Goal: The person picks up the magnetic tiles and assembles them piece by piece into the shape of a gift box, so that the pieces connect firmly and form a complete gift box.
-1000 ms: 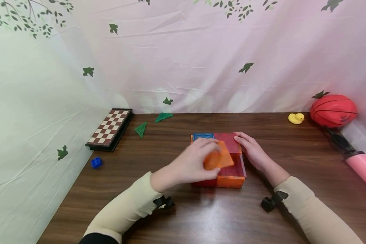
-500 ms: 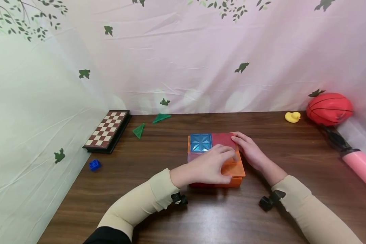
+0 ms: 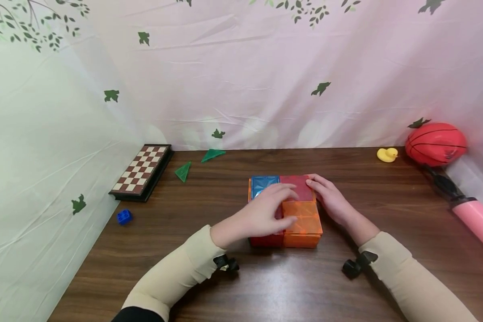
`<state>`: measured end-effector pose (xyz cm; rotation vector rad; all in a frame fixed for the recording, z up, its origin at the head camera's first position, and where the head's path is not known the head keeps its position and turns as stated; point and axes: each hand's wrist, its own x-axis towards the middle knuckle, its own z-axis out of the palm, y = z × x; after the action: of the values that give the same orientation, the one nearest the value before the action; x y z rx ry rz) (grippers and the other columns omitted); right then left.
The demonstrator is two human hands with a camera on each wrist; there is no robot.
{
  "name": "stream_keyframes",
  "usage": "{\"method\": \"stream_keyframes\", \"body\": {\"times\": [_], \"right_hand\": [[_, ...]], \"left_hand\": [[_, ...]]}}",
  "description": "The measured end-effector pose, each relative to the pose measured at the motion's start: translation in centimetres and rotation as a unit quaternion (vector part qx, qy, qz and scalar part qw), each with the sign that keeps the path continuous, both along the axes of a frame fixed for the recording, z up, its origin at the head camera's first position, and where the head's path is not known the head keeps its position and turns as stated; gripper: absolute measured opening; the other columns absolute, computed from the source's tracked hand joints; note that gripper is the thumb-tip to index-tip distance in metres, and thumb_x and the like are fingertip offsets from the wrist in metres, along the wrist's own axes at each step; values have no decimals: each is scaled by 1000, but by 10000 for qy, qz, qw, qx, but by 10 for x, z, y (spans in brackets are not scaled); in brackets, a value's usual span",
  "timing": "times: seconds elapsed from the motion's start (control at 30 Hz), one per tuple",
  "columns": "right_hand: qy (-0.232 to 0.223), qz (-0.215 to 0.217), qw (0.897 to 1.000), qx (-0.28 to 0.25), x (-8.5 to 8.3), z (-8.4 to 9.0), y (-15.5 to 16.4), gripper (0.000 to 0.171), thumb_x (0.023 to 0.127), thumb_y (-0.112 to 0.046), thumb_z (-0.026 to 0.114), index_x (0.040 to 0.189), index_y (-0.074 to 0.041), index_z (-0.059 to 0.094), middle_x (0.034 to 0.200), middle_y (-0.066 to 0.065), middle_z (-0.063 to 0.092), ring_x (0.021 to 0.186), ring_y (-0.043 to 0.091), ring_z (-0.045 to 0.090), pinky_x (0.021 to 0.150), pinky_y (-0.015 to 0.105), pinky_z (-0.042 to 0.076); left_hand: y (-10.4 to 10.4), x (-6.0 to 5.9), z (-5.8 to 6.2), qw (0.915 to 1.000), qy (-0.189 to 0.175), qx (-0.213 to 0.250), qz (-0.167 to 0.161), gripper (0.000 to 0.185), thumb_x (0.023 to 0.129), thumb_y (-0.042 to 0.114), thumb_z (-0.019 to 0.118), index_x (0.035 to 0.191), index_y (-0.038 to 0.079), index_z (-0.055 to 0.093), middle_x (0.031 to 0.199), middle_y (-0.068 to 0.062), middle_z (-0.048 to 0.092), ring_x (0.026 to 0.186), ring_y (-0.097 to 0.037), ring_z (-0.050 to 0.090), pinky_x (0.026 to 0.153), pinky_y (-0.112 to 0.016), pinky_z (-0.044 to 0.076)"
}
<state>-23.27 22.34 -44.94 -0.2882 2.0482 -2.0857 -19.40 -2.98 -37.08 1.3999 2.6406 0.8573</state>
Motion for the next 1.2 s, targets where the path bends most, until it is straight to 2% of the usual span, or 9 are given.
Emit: {"method": "stream_keyframes", "body": {"times": [0.17, 0.3, 0.4, 0.47, 0.63, 0.73, 0.9, 1.1, 1.2], "right_hand": [[-88, -29, 9999, 103, 1, 2, -1, 39, 108, -36, 50, 130, -3, 52, 116, 4, 62, 98, 16, 62, 85, 27, 55], [-82, -40, 9999, 77, 3, 3, -2, 41, 109, -35, 50, 132, -1, 51, 116, 3, 63, 99, 14, 62, 86, 26, 54], [-70, 10, 10000, 28, 3, 1, -3, 37, 109, -34, 50, 131, -4, 52, 116, 3, 63, 99, 14, 62, 85, 26, 55], [-73, 60, 10000, 23, 2, 0, -3, 37, 109, -34, 49, 132, -6, 53, 118, 3, 63, 100, 15, 62, 86, 27, 55], [-76, 85, 9999, 56, 1, 0, -2, 41, 108, -36, 50, 136, -6, 52, 121, 4, 62, 102, 16, 62, 88, 27, 55], [-85, 71, 9999, 98, 1, 1, -1, 43, 108, -37, 51, 137, -5, 51, 122, 4, 62, 102, 16, 62, 88, 27, 55], [-137, 65, 9999, 56, 2, 1, 1, 43, 108, -37, 51, 138, -6, 50, 122, 4, 62, 103, 15, 63, 89, 27, 55], [-78, 62, 9999, 10, 6, 2, 5, 46, 108, -36, 50, 139, -2, 49, 123, 3, 62, 105, 13, 63, 90, 26, 54], [-73, 48, 10000, -7, 9, 3, 9, 49, 109, -35, 50, 142, 1, 46, 126, 0, 61, 109, 11, 62, 93, 24, 52]], "left_hand": [[-30, -2, -5, 9897, -280, 790, 1158, 47, 94, 24, 71, 135, 5, 56, 153, -15, 45, 142, -28, 40, 117, -47, 32], [-50, 2, -17, 9655, -1076, 1074, 2115, 68, 95, 28, 70, 151, 4, 40, 156, -16, 39, 144, -31, 38, 116, -49, 33], [-62, 14, -28, 9327, -2041, 1620, 2494, 76, 97, 28, 68, 156, 1, 29, 158, -23, 34, 144, -38, 37, 115, -53, 32], [-68, 28, -35, 9030, -2758, 2046, 2582, 75, 100, 26, 64, 157, 0, 24, 159, -27, 31, 144, -43, 35, 113, -57, 34], [-71, 59, -47, 8231, -4327, 2989, 2146, 67, 107, 24, 50, 160, 1, 15, 161, -30, 21, 146, -47, 26, 108, -67, 34], [-65, 67, -51, 7897, -4730, 3397, 1930, 63, 109, 23, 46, 161, 4, 17, 163, -26, 20, 147, -45, 25, 106, -70, 33], [-56, 68, -50, 7752, -4754, 3620, 2050, 58, 109, 19, 45, 161, 6, 22, 163, -22, 23, 147, -43, 27, 103, -74, 33], [-54, 62, -50, 7707, -4708, 3713, 2159, 57, 108, 14, 46, 160, 4, 25, 162, -23, 26, 146, -43, 29, 103, -75, 32], [-54, 57, -50, 7634, -4646, 3893, 2233, 54, 108, 12, 46, 158, 3, 30, 160, -23, 30, 144, -42, 33, 102, -75, 32]]}}
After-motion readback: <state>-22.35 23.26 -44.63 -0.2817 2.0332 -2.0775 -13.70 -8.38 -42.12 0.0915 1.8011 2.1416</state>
